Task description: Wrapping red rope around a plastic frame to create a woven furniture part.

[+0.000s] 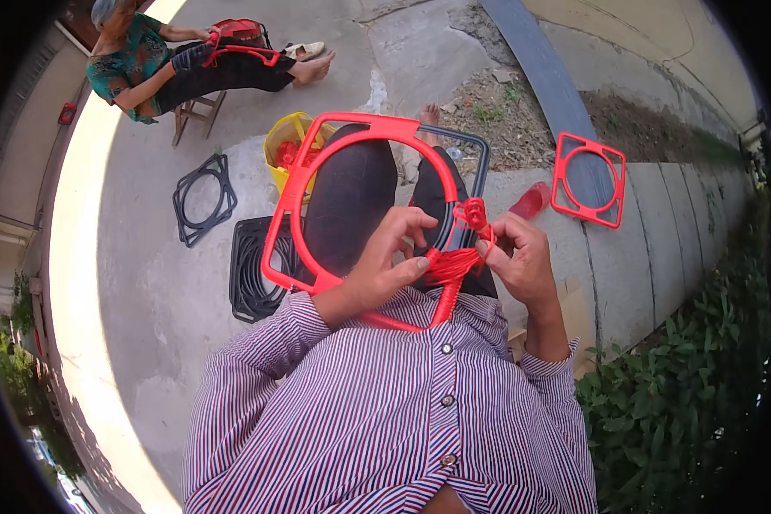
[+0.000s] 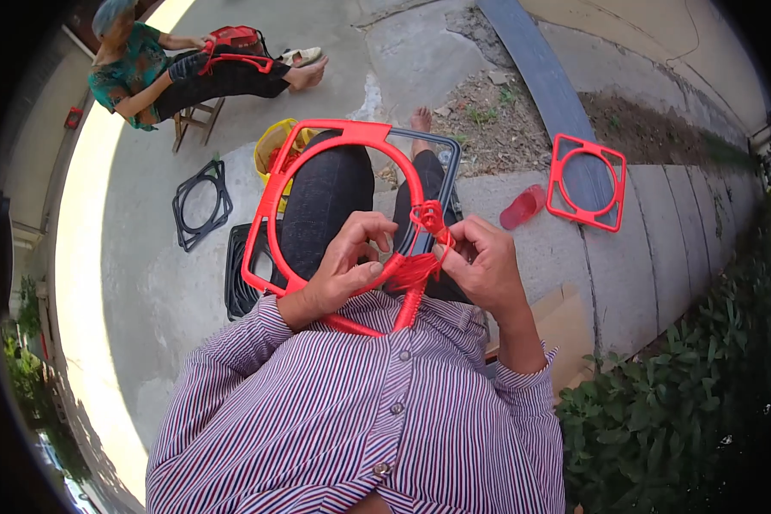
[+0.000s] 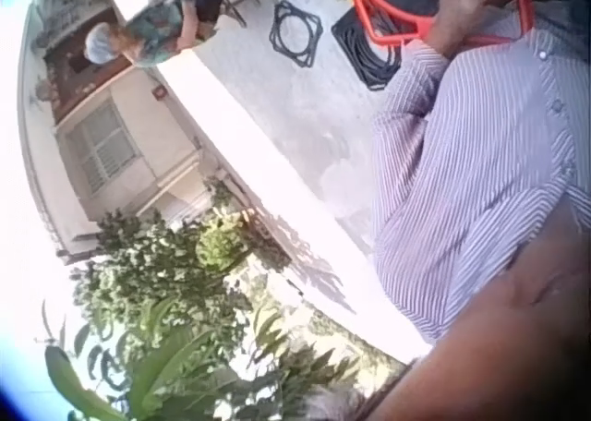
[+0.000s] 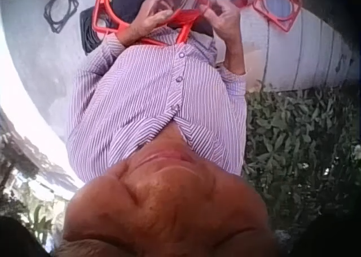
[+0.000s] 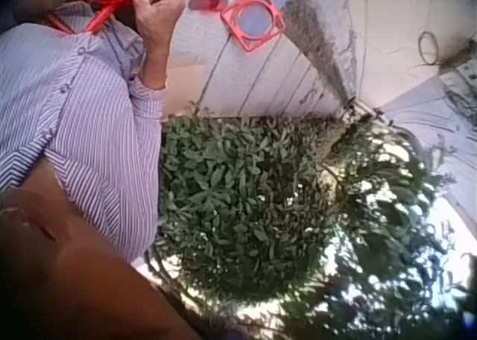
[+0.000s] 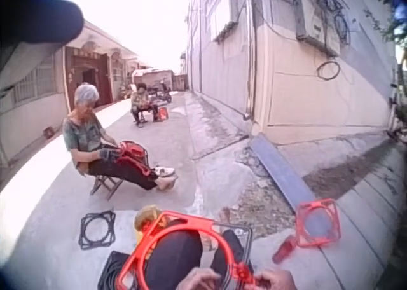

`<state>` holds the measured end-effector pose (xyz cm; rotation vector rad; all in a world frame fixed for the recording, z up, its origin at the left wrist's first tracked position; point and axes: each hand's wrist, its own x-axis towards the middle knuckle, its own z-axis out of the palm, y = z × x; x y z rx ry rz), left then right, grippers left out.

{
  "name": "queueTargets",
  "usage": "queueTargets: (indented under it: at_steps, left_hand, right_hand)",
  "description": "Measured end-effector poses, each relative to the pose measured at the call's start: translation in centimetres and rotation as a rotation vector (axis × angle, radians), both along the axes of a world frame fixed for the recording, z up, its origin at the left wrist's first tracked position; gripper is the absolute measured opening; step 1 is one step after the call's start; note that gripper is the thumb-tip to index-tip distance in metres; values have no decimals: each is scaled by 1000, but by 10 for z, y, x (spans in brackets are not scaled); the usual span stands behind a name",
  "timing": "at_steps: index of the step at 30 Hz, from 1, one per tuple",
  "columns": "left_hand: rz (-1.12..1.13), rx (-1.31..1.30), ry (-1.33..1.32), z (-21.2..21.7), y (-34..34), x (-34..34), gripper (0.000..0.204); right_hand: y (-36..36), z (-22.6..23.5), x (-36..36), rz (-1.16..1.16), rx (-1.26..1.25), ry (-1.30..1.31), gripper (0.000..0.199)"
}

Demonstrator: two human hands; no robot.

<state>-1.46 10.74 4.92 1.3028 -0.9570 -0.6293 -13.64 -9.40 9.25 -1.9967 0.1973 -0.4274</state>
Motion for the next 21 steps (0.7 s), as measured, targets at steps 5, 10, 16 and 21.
queueTargets:
  at_steps: [5,10,16,21]
  left_hand:
    - [23,86,370,-6,-2,12,54]
    - [-17,83,430,-7,-11,6,49]
    - [-74,206,463,-8,-13,3,49]
    - [-109,271,495,-5,-18,5,48]
  right_hand:
    - [-55,-12,-28,163,-31,439,24]
    - [-57,-25,-48,-186,833,6,26]
    - [-56,-56,-55,246,302,760,21]
    - [-93,-56,-81,-266,1252,-369,20]
